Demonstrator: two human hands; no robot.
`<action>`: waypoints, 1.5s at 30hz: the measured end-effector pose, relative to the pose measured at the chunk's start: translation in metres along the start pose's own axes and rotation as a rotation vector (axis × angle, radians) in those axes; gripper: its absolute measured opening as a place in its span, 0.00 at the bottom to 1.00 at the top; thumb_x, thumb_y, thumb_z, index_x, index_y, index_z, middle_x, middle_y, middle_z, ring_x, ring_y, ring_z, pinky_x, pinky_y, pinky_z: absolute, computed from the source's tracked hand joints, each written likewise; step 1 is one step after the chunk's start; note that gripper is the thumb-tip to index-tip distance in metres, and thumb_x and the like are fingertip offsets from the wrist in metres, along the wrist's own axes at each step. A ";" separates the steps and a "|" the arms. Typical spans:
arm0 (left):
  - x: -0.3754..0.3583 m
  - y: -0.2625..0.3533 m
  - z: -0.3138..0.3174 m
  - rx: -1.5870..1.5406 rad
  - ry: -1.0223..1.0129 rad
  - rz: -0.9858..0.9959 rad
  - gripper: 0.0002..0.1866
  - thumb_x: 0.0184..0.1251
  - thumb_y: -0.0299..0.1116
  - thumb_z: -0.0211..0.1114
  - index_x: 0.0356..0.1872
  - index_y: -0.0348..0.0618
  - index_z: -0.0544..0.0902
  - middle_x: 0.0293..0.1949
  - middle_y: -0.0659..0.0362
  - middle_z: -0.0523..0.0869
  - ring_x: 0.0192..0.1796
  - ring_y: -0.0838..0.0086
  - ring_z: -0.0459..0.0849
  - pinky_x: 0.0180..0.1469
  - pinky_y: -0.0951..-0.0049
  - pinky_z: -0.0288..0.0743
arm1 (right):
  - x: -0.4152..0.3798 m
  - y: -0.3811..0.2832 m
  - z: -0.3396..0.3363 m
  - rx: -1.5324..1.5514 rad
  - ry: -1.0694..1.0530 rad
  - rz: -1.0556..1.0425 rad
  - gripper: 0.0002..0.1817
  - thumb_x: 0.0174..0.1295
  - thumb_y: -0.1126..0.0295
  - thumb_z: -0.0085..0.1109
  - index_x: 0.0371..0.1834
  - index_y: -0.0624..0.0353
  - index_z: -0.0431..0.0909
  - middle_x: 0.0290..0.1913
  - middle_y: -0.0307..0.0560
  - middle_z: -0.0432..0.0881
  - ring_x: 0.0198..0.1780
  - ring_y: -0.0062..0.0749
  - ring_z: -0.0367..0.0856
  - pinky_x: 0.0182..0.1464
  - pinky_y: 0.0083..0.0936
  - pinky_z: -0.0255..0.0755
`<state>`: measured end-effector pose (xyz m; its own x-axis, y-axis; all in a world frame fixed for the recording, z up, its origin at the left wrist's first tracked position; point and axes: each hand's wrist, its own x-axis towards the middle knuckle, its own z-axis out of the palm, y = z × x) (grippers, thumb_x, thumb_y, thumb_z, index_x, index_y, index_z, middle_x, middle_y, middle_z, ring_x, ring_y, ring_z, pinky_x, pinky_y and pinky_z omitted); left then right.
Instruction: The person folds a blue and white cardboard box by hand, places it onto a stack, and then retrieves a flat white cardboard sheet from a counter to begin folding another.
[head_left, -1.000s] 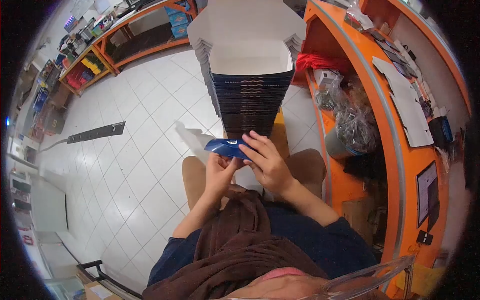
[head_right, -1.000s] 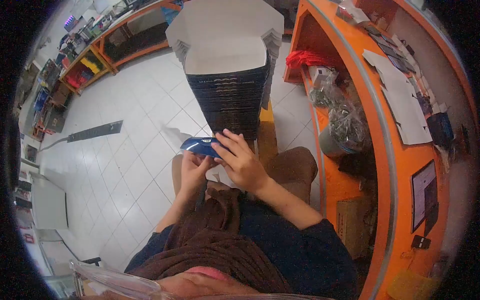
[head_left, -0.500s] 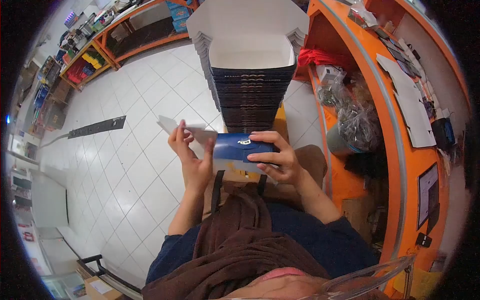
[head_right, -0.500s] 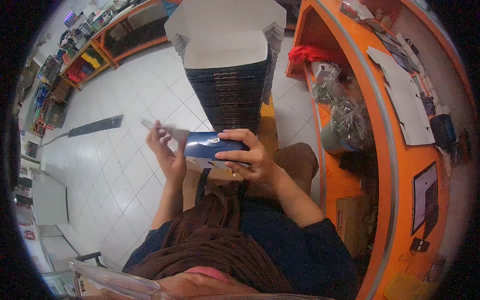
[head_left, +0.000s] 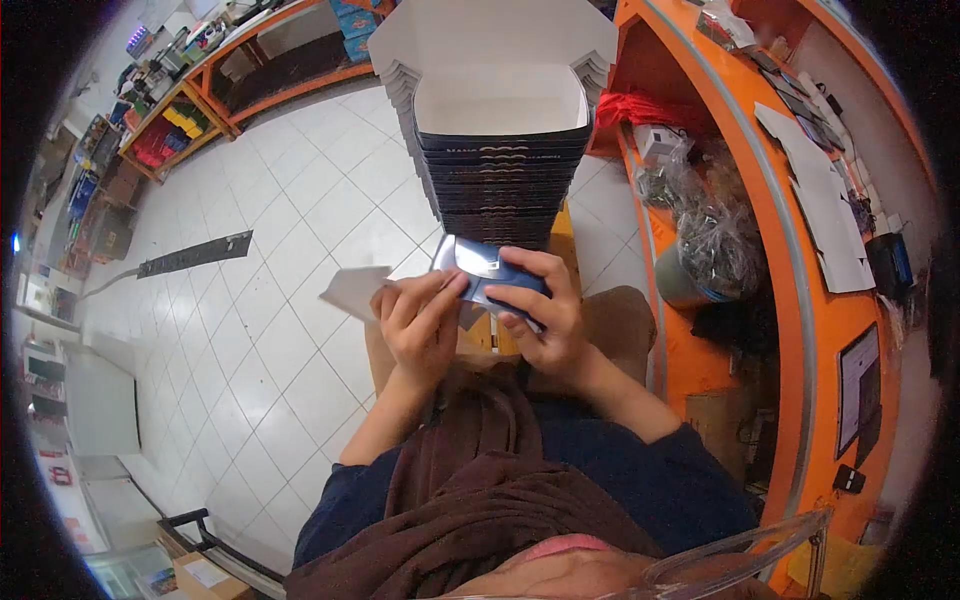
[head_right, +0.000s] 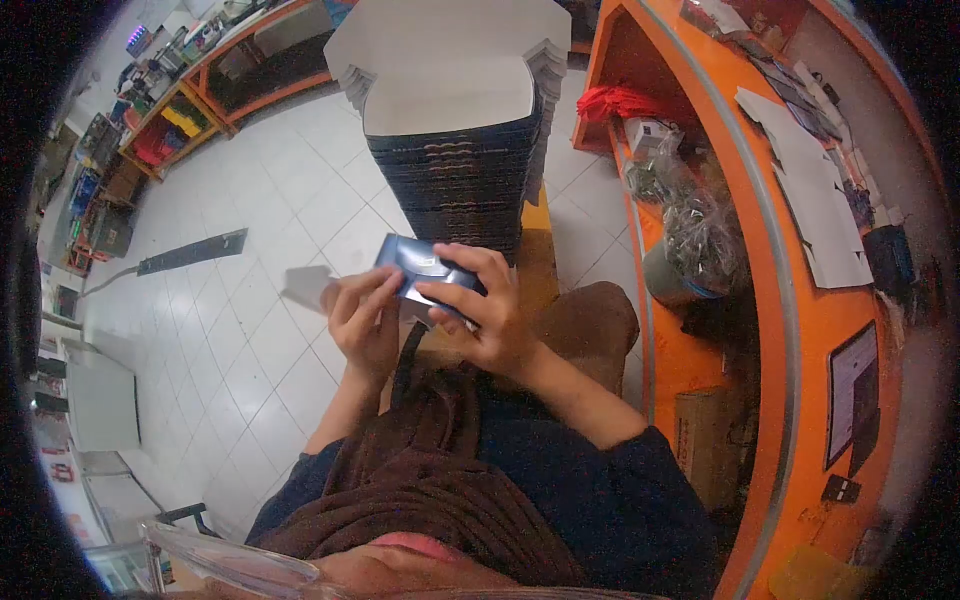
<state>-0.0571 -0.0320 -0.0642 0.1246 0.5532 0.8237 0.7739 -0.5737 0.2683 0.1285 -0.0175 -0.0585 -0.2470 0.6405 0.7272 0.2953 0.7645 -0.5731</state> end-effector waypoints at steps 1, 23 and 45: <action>-0.004 0.008 0.003 -0.009 0.079 -0.032 0.26 0.45 0.34 0.73 0.50 0.48 0.79 0.43 0.58 0.81 0.43 0.68 0.78 0.48 0.66 0.66 | -0.001 -0.001 0.003 -0.036 0.008 0.015 0.15 0.59 0.59 0.59 0.48 0.50 0.82 0.57 0.55 0.69 0.55 0.45 0.68 0.57 0.38 0.62; -0.028 -0.005 -0.017 -0.549 -0.362 -0.704 0.26 0.63 0.28 0.61 0.61 0.38 0.63 0.56 0.55 0.73 0.57 0.67 0.74 0.58 0.66 0.69 | -0.017 0.007 0.036 0.201 -0.385 0.239 0.34 0.59 0.82 0.48 0.71 0.49 0.58 0.55 0.60 0.69 0.58 0.54 0.71 0.59 0.36 0.67; -0.022 0.021 -0.014 -0.346 -0.403 -0.929 0.15 0.64 0.41 0.62 0.37 0.38 0.85 0.28 0.56 0.86 0.36 0.74 0.85 0.39 0.74 0.75 | 0.007 0.005 0.000 -0.015 -0.409 -0.204 0.24 0.44 0.72 0.69 0.47 0.67 0.77 0.36 0.49 0.77 0.39 0.41 0.78 0.42 0.32 0.74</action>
<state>-0.0526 -0.0644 -0.0696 -0.1780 0.9839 0.0154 0.4607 0.0695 0.8848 0.1287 -0.0097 -0.0561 -0.6443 0.4557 0.6142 0.2152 0.8787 -0.4261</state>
